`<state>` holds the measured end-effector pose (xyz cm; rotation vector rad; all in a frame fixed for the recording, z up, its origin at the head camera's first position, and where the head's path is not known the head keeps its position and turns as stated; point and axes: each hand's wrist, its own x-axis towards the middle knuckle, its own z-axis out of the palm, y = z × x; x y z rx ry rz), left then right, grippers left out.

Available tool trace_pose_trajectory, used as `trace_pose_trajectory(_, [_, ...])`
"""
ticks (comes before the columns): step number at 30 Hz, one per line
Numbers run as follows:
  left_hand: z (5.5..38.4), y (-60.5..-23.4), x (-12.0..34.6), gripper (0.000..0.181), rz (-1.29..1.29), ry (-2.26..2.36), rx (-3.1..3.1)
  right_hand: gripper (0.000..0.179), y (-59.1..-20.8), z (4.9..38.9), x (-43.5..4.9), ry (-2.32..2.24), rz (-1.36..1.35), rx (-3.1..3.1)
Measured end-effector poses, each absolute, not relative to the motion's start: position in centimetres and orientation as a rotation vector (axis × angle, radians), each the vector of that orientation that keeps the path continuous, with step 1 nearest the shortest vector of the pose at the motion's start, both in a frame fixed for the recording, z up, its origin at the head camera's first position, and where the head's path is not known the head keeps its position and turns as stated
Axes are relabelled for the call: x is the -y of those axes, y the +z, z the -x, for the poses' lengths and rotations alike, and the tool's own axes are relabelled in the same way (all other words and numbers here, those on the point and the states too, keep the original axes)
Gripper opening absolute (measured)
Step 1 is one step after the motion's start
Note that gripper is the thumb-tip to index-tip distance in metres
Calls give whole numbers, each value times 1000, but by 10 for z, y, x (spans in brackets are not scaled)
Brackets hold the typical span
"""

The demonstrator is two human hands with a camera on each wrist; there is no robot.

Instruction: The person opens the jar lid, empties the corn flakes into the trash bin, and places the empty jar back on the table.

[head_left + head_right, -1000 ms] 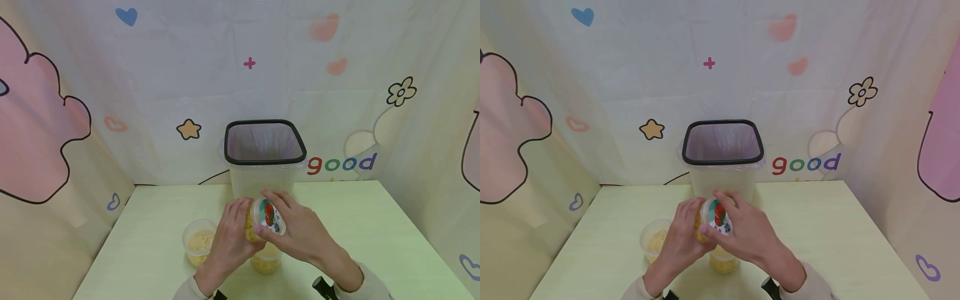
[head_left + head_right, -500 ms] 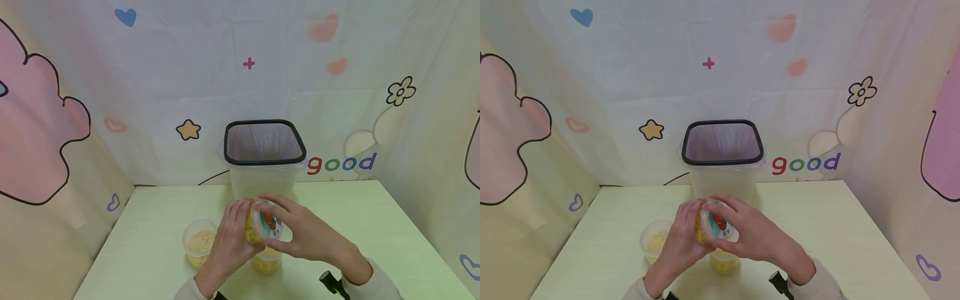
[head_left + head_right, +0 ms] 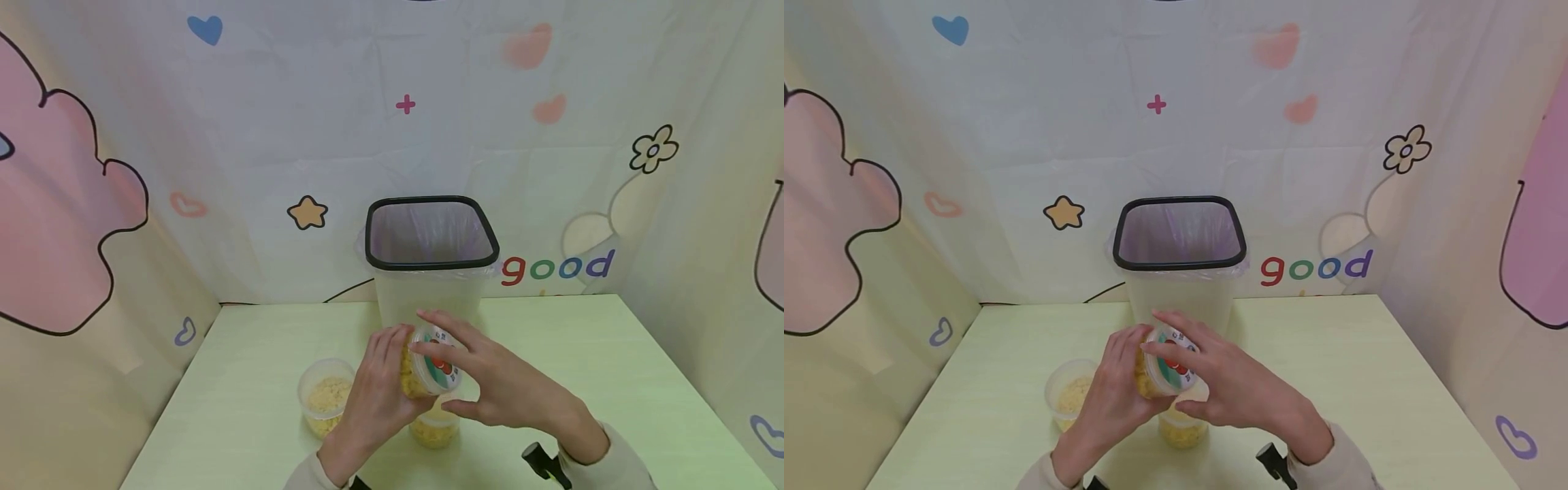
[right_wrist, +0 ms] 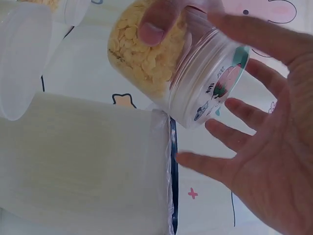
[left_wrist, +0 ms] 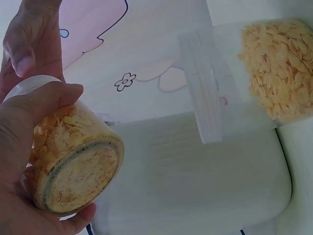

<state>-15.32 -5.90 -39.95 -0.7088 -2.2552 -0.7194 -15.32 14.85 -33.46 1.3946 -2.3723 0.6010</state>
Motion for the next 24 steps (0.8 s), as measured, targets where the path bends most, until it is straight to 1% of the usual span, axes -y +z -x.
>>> trace_pose_trajectory(4, [153, -399, 59, 95, 697, -734, 2253, 87, -331, 150, -146, 678, -1258, 2393])
trace_pose_trajectory(9, [154, -398, 59, 96, 669, -719, 2249, 81, -325, 144, -136, 767, -956, 2405])
trace_pose_trajectory(12, [155, -399, 59, 99, 661, -706, 2246, 78, -326, 142, -129, 765, -821, 2441])
trace_pose_trajectory(18, [155, -399, 59, 100, 669, -680, 2236, 70, -329, 139, -118, 729, -667, 2530])
trace_pose_trajectory(24, [155, -399, 58, 97, 672, -673, 2246, 58, -332, 141, -113, 714, -631, 2536])
